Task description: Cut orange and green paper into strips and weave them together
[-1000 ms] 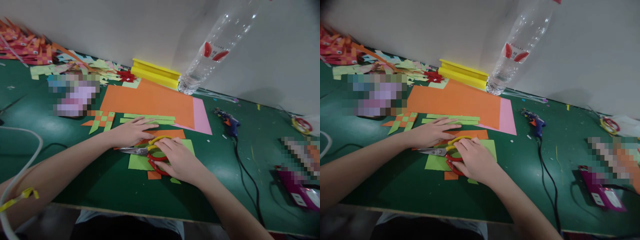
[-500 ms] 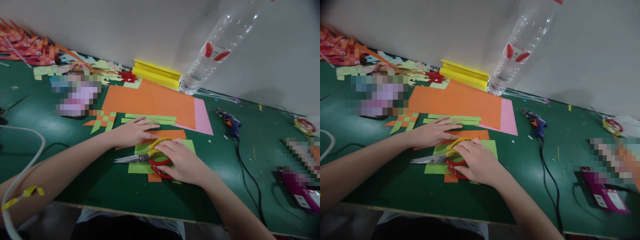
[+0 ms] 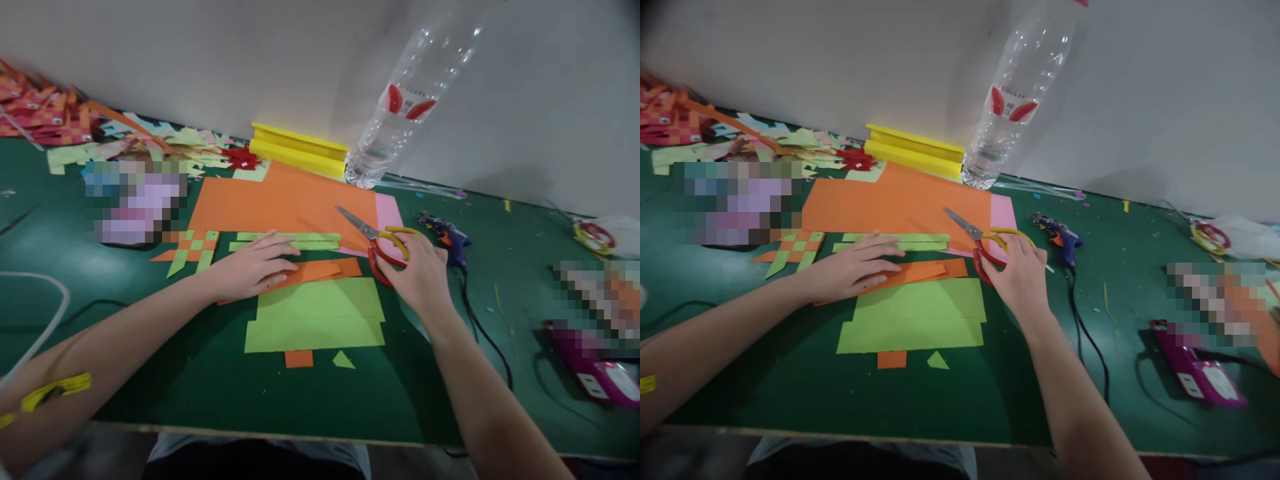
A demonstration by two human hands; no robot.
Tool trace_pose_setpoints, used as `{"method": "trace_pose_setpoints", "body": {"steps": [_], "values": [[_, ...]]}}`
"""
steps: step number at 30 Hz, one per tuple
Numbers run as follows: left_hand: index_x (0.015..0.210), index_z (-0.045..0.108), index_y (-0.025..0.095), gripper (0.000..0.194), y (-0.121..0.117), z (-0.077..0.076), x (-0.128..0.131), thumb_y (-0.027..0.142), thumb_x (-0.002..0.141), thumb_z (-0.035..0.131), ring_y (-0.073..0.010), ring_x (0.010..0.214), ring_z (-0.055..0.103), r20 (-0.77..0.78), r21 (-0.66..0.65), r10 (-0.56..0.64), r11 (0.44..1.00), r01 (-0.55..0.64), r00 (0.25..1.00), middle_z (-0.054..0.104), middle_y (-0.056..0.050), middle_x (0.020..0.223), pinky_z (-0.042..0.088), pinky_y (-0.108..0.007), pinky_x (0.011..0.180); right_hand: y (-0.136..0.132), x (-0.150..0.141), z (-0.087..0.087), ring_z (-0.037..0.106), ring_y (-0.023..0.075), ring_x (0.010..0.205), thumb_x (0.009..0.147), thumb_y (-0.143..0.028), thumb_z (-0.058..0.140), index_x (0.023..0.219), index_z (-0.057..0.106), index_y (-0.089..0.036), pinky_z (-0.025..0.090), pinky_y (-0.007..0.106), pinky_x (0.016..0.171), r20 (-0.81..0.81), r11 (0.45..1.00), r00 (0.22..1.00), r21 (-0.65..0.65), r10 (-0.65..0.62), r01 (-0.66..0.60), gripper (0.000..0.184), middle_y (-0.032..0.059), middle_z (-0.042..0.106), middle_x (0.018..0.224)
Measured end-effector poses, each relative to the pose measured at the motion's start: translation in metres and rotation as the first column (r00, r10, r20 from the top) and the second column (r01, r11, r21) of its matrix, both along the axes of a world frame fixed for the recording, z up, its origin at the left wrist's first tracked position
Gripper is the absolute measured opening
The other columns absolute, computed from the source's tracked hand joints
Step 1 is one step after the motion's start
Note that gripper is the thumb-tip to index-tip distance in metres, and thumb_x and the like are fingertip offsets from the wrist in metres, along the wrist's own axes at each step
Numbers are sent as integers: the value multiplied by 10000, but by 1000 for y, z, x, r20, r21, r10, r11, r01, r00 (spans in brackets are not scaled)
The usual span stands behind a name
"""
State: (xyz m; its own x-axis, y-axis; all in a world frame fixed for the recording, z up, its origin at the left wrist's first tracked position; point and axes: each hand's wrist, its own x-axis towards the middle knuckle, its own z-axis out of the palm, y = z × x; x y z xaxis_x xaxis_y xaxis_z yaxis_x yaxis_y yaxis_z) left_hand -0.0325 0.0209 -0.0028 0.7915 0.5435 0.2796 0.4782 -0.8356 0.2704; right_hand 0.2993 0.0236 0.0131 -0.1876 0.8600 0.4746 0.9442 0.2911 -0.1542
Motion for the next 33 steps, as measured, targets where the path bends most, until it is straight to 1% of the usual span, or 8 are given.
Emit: {"method": "trace_pose_setpoints", "body": {"steps": [3, 9, 12, 16, 21, 27, 30, 33], "values": [[1059, 652, 179, 262, -2, 3, -1, 249, 992, 408, -237, 1297, 445, 21, 117, 9, 993, -12, 1000, 640, -68, 1209, 214, -494, 1152, 2, -2, -9, 572, 333, 1072, 794, -347, 593, 1124, 523, -193, 377, 444, 848, -6, 995, 995, 16, -100, 100, 371, 151, 639, 1149], [920, 665, 207, 185, -8, 4, -2, 332, 940, 530, -195, 986, 628, 21, 226, 20, 974, -25, 1000, 709, -11, 958, 279, -451, 1092, 4, -2, -22, 535, 344, 1084, 781, -298, 557, 1176, 496, -162, 389, 469, 880, 11, 992, 992, -18, -122, 122, 422, 170, 601, 1146], [930, 668, 207, 179, -9, 5, -2, 332, 936, 540, -175, 899, 643, 34, 256, -1, 967, -8, 999, 722, -3, 937, 318, -419, 1048, 5, -1, -26, 531, 358, 1087, 789, -292, 541, 1182, 497, -151, 397, 494, 884, 21, 991, 991, -30, -132, 133, 421, 182, 595, 1156], [961, 679, 206, 180, -11, 6, 0, 312, 945, 535, -176, 924, 650, 34, 234, -44, 972, 35, 998, 735, 0, 995, 322, -398, 1043, 4, -3, -25, 529, 376, 1096, 794, -288, 535, 1188, 484, -148, 395, 522, 887, -6, 988, 989, -41, -151, 150, 421, 196, 594, 1160], [938, 693, 238, 208, -14, 10, 2, 287, 966, 493, -160, 906, 659, 26, 205, -48, 978, 42, 998, 739, 24, 1012, 332, -369, 1036, 5, -4, -24, 537, 375, 1107, 786, -292, 550, 1314, 338, -122, 404, 529, 881, -110, 989, 985, -73, -134, 126, 594, 206, 596, 1155], [913, 650, 229, 179, -19, 13, 4, 282, 960, 486, -145, 805, 650, 9, 296, -81, 952, 75, 997, 740, 21, 908, 393, -347, 931, 5, -4, -22, 521, 390, 1098, 816, -327, 528, 1287, 393, -91, 399, 535, 889, -17, 990, 991, -39, -135, 134, 544, 230, 564, 1190], [911, 608, 209, 87, -27, 21, 12, 226, 917, 523, -134, 686, 619, 113, 403, -114, 913, 59, 987, 710, 15, 765, 445, -314, 763, 5, -4, -22, 503, 388, 1116, 819, -328, 528, 1308, 380, -107, 383, 545, 912, -1, 994, 994, -18, -110, 110, 557, 217, 553, 1217], [880, 587, 224, 74, -44, 43, 24, 205, 872, 516, -125, 598, 576, 263, 387, -149, 921, 38, 953, 671, 20, 686, 472, -297, 651, 6, -5, -24, 503, 384, 1114, 809, -319, 538, 1324, 368, -121, 383, 554, 912, -13, 995, 995, -24, -96, 95, 578, 206, 552, 1220]]}}
